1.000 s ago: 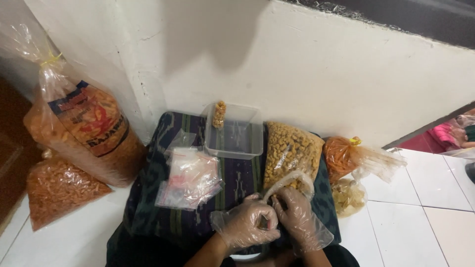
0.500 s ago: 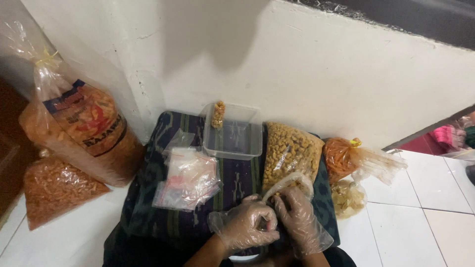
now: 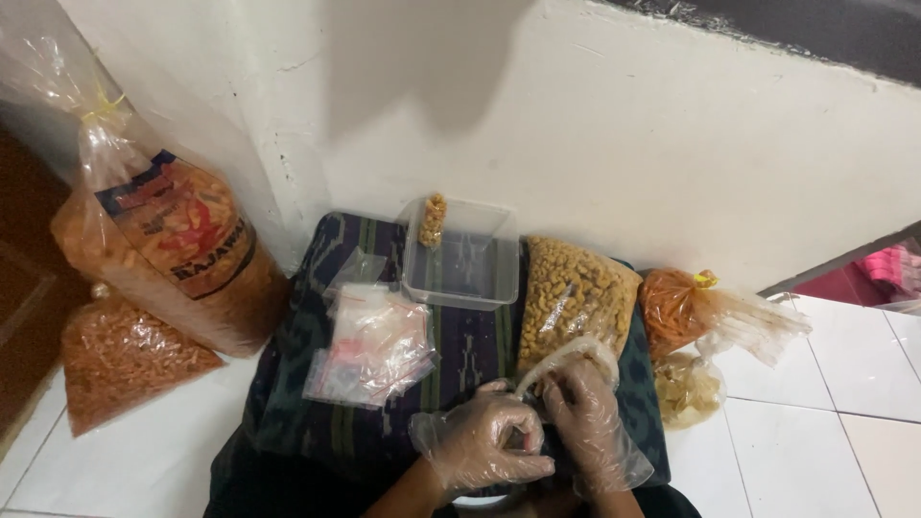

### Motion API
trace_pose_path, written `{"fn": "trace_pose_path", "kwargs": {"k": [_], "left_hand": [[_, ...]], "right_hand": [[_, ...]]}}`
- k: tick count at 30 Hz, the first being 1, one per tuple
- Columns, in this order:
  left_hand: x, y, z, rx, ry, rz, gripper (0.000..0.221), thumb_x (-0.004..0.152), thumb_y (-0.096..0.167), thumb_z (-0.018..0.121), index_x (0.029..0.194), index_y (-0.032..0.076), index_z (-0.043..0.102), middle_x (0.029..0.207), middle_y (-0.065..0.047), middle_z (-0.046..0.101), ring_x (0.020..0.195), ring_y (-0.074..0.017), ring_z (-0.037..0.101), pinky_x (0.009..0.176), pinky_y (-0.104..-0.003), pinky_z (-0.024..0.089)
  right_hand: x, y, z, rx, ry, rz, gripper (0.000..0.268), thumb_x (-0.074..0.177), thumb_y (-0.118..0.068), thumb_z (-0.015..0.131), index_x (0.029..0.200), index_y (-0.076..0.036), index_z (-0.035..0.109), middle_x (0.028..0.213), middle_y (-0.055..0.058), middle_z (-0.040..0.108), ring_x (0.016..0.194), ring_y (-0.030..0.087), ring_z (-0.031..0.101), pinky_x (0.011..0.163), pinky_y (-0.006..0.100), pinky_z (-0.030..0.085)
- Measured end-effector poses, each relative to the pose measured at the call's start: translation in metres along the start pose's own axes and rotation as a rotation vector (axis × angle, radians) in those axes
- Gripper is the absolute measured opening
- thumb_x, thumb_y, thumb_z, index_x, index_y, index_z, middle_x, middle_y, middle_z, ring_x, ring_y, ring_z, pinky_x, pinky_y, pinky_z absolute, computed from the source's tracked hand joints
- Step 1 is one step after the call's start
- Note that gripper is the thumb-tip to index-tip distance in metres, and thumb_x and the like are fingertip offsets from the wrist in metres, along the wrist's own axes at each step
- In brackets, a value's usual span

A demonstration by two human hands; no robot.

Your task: A person wearing gloves is transferring snack items from a large bulk bag into smaller individual plastic bags while sitting on the floor.

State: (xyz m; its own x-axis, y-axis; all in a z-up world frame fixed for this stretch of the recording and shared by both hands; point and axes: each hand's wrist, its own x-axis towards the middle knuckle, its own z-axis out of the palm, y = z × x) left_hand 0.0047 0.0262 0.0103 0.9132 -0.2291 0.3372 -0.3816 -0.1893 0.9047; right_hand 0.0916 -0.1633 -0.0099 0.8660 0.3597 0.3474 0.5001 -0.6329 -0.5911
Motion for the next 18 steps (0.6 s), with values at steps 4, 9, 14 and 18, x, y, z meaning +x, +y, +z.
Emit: {"fn": "trace_pose_path", "kwargs": {"k": [4,9,14,18], "left_hand": [[0.000,0.001,-0.001,-0.016,0.010,0.005,0.033,0.083,0.038,0.082,0.072,0.023,0.056,0.077,0.014,0.066,0.073,-0.0090,0.066,0.119,-0.047,0.029],[0.000,0.002,-0.002,-0.004,-0.015,0.015,0.033,0.082,0.034,0.083,0.070,0.023,0.054,0.076,0.014,0.066,0.072,-0.0088,0.065,0.120,-0.047,0.028],[0.000,0.000,-0.001,0.028,-0.019,-0.014,0.032,0.082,0.033,0.084,0.072,0.025,0.055,0.078,0.015,0.066,0.077,-0.0098,0.067,0.120,-0.047,0.028],[0.000,-0.006,0.004,0.031,0.028,0.030,0.031,0.080,0.029,0.085,0.072,0.026,0.056,0.079,0.016,0.067,0.079,-0.0088,0.069,0.118,-0.045,0.029]], "right_hand": [[0.007,-0.025,-0.013,0.024,-0.026,-0.145,0.011,0.094,-0.019,0.061,0.091,-0.012,0.068,0.086,0.006,0.067,0.082,0.023,0.062,0.082,0.038,0.046],[0.005,-0.025,-0.013,0.032,-0.041,-0.116,0.009,0.091,-0.021,0.066,0.089,-0.013,0.070,0.080,0.004,0.068,0.075,0.020,0.064,0.073,0.036,0.048],[0.002,-0.009,-0.002,-0.064,-0.057,-0.231,0.012,0.089,-0.024,0.071,0.093,-0.013,0.073,0.086,0.004,0.071,0.080,0.024,0.068,0.073,0.037,0.050],[0.002,-0.006,-0.001,-0.051,-0.073,-0.291,0.011,0.091,-0.026,0.071,0.091,-0.015,0.072,0.086,0.002,0.067,0.079,0.020,0.067,0.072,0.033,0.050]]}}
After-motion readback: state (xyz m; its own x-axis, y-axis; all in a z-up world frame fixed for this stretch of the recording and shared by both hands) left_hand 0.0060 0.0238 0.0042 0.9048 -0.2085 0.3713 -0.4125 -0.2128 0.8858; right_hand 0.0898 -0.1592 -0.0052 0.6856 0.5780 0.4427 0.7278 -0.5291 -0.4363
